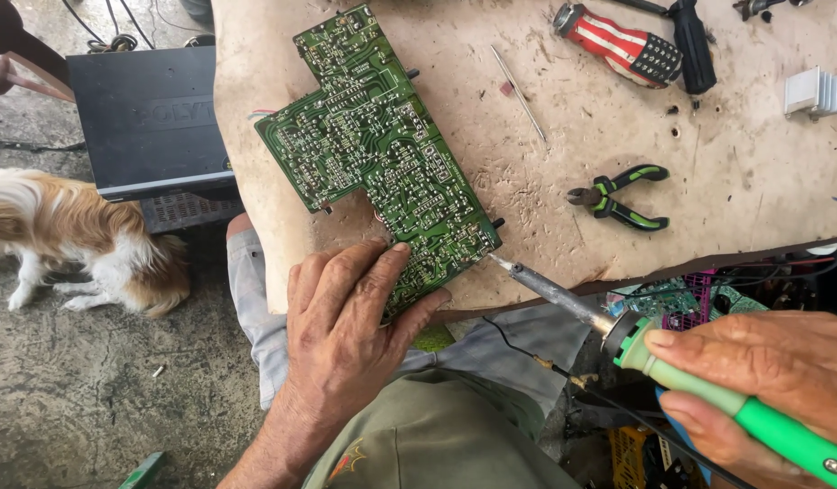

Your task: Soldering components on a printed circuit board using a soldering iron.

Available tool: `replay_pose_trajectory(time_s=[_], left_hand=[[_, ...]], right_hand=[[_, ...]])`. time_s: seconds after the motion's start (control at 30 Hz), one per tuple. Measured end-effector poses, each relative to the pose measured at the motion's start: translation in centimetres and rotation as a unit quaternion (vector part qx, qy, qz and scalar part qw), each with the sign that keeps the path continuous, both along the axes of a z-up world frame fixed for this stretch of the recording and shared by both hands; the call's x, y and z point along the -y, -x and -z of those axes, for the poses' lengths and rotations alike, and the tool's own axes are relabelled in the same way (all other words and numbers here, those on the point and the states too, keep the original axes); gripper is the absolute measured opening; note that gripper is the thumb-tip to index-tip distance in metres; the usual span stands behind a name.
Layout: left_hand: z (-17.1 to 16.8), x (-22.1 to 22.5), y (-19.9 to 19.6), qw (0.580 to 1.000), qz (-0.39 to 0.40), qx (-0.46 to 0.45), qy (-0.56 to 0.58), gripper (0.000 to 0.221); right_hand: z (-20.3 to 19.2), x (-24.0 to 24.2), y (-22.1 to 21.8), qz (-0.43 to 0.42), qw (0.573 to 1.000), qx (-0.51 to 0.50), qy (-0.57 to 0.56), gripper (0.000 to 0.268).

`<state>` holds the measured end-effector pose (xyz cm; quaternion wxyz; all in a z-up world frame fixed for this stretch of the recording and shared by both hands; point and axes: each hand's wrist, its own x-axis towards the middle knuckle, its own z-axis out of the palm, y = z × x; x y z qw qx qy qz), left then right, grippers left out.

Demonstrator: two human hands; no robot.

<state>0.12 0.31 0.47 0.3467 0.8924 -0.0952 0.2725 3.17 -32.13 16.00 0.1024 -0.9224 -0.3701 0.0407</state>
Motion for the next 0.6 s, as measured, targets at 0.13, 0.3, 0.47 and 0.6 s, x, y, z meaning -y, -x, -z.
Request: replay_pose_trajectory(time_s=[0.13,0.3,0.47,0.6], left_hand=[[-0.1,0.0,0.0,1.0,-0.003,-0.001,-0.001,0.044],[-0.1,0.0,0.0,1.0,-0.004,0.001,-0.004,0.044],[0.1,0.0,0.0,1.0,-0.007,0.0,-0.004,0.045],[0.1,0.0,0.0,1.0,-0.007,0.0,-0.002,0.045]], right_hand=[[-0.6,-0.2,0.0,0.011,1.0,-0.011,0.027,0.054],[-0.5,0.7,-3.0,0.441,0.75,-0.461,0.174,0.076],[0.8,3.0,0.8,0.14,0.982,-0.119,0.043,0.07],[0.2,-3.2,-3.6,0.124,0.985,-0.108,0.041,0.068]])
